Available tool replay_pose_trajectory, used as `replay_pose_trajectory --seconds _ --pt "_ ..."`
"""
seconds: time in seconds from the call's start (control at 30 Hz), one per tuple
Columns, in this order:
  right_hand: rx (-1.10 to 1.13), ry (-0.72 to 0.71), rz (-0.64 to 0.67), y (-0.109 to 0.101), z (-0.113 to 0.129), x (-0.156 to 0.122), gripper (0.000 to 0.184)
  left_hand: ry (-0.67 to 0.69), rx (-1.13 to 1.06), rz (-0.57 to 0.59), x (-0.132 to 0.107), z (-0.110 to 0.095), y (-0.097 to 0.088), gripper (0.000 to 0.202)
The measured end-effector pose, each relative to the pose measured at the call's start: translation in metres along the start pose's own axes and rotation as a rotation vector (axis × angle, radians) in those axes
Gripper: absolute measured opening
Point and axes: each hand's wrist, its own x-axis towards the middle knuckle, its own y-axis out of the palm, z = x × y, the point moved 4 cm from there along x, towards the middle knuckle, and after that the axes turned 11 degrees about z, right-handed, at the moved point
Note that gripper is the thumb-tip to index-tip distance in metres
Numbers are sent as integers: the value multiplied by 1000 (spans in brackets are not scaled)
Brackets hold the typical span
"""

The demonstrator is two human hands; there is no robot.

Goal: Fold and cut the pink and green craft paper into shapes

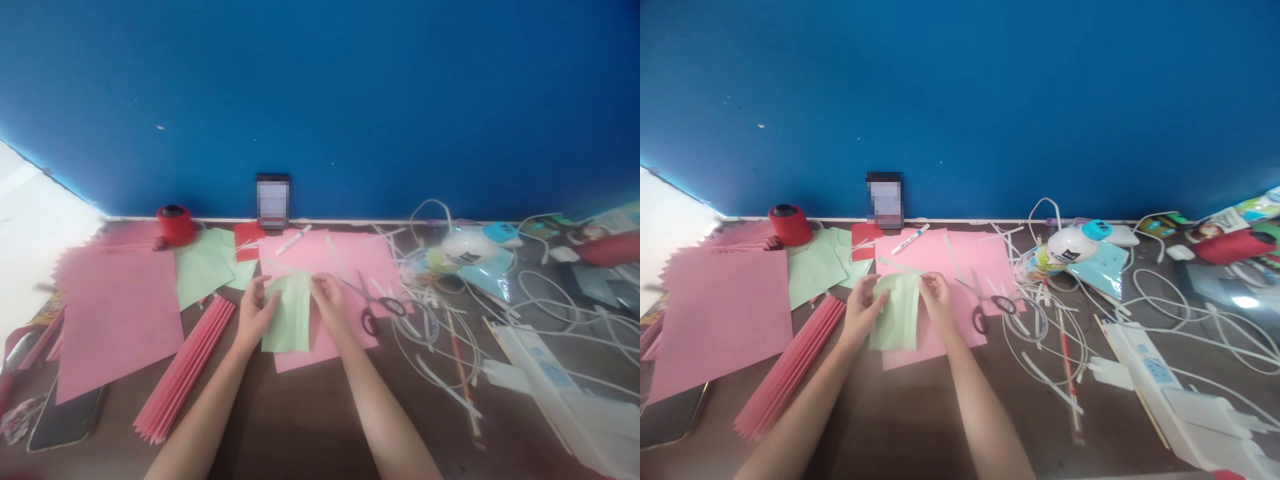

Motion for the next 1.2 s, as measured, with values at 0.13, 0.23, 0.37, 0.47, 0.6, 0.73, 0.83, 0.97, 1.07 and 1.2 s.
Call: replay_pose_trajectory --seconds 0.13,0.23,0.37,0.47,0.6,0.73,0.83,0.97,1.07,1.2 --pt "37 1 123 7 2 -4 25 13 -61 -196 -2 2 -8 31" --pt "-1 -9 240 12 2 -7 34 37 -101 -340 -2 3 -16 30" --pt "-6 1 263 13 0 -7 33 60 -167 -452 -1 6 -22 31" --pt "65 8 149 7 -3 -2 26 64 -213 -451 0 9 -22 33" --pt "125 -3 -41 -5 -10 2 24 -6 -207 -361 -1 10 -17 42" --pt "233 -10 -144 -12 -19 4 23 -26 -121 -223 -1 7 -12 44" --pt "296 -4 -168 -12 -22 4 21 -13 -92 -159 -1 6 -10 36" --pt "304 2 -188 -12 -20 4 22 -5 -139 -155 0 7 -9 33" --pt "287 -27 -214 -14 -18 3 20 1 -184 -192 0 9 -11 36" --pt "306 -64 -227 -16 -18 2 20 19 -297 -240 0 10 -11 40"
